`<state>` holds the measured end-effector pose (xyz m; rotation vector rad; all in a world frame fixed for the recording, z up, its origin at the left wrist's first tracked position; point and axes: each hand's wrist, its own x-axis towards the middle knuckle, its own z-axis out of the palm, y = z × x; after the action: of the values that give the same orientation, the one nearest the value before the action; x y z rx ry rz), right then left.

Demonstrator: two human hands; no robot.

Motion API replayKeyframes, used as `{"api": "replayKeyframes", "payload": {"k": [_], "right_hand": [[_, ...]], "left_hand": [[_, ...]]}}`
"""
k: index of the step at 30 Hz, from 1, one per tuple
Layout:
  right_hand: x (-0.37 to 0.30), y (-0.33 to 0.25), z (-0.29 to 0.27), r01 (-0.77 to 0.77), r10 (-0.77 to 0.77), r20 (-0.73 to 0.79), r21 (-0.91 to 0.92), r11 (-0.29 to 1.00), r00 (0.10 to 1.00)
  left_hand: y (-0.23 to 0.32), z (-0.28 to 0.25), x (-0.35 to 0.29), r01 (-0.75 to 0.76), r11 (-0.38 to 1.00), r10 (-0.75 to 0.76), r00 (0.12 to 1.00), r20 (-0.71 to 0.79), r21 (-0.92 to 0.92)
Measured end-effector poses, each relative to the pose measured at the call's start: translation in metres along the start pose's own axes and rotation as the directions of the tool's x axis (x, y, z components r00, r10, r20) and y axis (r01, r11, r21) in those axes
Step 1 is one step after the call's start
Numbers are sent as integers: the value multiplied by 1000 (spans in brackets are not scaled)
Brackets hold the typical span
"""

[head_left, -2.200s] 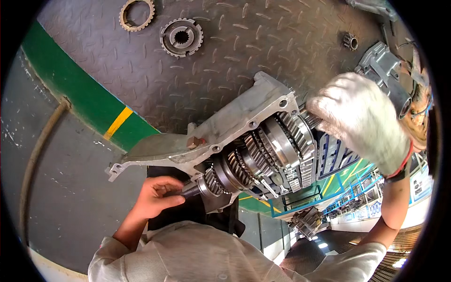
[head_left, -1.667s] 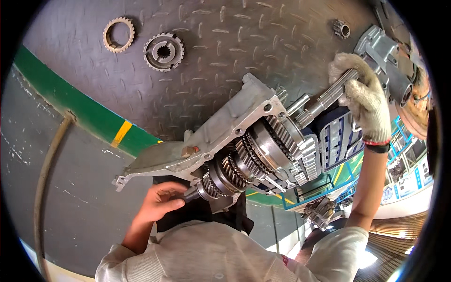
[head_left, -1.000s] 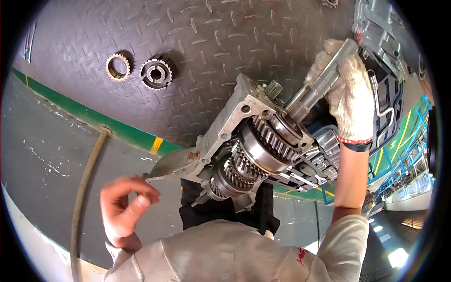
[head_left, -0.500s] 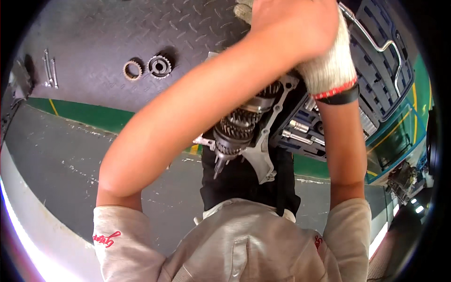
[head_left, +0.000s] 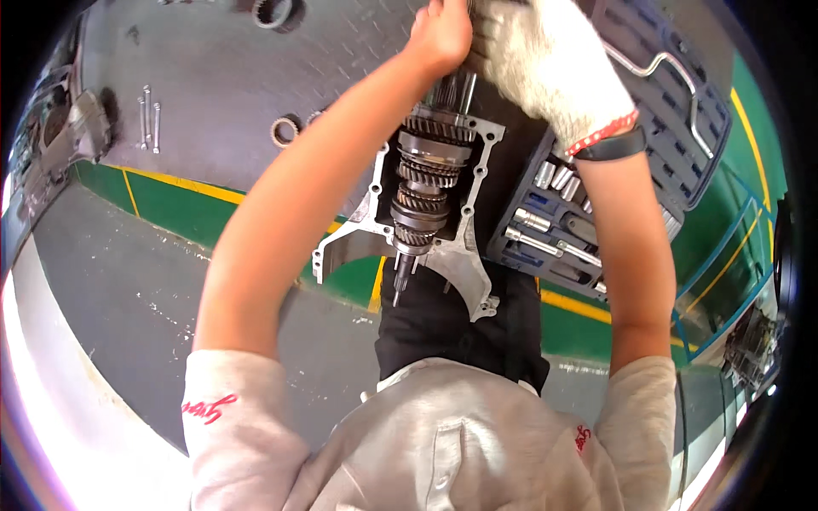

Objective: The person assembles a transmission by fitting the gear assembly into the casing, joining housing sections together, tightening bolts using a socket wrench, and installing additional gears by hand.

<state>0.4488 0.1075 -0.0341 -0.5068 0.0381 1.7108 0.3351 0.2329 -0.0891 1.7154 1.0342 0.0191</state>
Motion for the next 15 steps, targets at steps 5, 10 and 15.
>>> {"api": "replayKeyframes", "payload": {"k": [5, 10, 15], "right_hand": [[-34, 3, 36, 88, -99, 13, 355, 931, 995], [-146, 42, 32, 92, -119, -475, -79, 993, 872], [-238, 81, -26, -32, -144, -680, -239, 971, 719]], "left_hand": [[-6, -30, -58, -158, 975, 206, 912, -354, 159], [-31, -73, -202, 93, 982, -182, 689, -701, -163], [-152, -74, -397, 441, 863, -410, 325, -852, -247]]}}
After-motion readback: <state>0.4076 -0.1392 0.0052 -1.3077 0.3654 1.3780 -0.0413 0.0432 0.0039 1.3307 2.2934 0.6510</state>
